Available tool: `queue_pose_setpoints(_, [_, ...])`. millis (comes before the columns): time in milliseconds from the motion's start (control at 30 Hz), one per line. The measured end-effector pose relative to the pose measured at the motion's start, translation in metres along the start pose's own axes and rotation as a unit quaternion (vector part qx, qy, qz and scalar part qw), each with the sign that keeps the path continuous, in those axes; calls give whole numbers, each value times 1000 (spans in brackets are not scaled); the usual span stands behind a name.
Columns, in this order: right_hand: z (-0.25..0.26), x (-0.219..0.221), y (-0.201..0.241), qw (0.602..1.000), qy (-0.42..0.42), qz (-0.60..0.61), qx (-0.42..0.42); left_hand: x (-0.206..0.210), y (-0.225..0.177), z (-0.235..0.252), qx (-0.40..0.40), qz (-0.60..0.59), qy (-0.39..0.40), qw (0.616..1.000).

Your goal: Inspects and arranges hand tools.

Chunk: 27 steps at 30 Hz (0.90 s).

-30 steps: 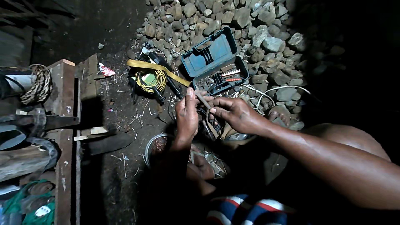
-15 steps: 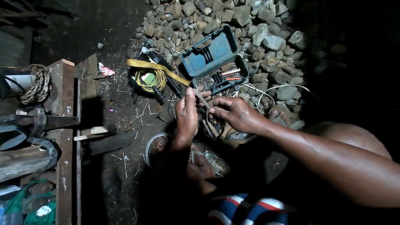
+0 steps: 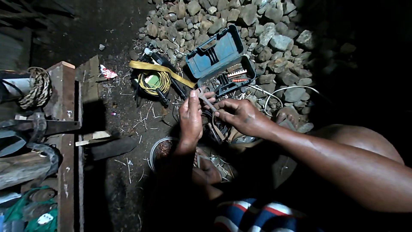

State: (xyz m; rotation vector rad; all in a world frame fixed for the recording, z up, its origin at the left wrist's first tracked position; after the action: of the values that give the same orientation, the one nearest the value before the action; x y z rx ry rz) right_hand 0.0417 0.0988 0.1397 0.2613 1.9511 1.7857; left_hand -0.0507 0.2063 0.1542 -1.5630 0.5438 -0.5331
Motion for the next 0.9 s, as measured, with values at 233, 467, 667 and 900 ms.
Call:
queue_pose_setpoints(233, [0,0,-5,1000,-5,-28,10,6,0,2,-4,-59,37,998])
queue_pose_setpoints(467, [2,-1,-7,999,-10,-31,3,7,-2,1,-2,-80,48,996])
queue_pose_setpoints(667, [1,3,-10,990,37,122,64,-1,0,3,-16,-153,29,988])
queue_pose_setpoints(900, [1,3,-2,986,63,152,38,-16,-27,1,83,-39,-29,995])
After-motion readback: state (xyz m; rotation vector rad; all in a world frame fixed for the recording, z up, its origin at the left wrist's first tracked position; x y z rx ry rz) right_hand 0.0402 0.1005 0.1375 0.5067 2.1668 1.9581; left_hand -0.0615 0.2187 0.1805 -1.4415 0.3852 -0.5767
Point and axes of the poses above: each hand's wrist, its own z-axis towards the middle knuckle, its own x-axis out of the palm, y = z × x, the point moved 10 cm from there along z, towards the middle knuckle, and after that the axes turned 7 degrees about -y, right-handed, at the moved point
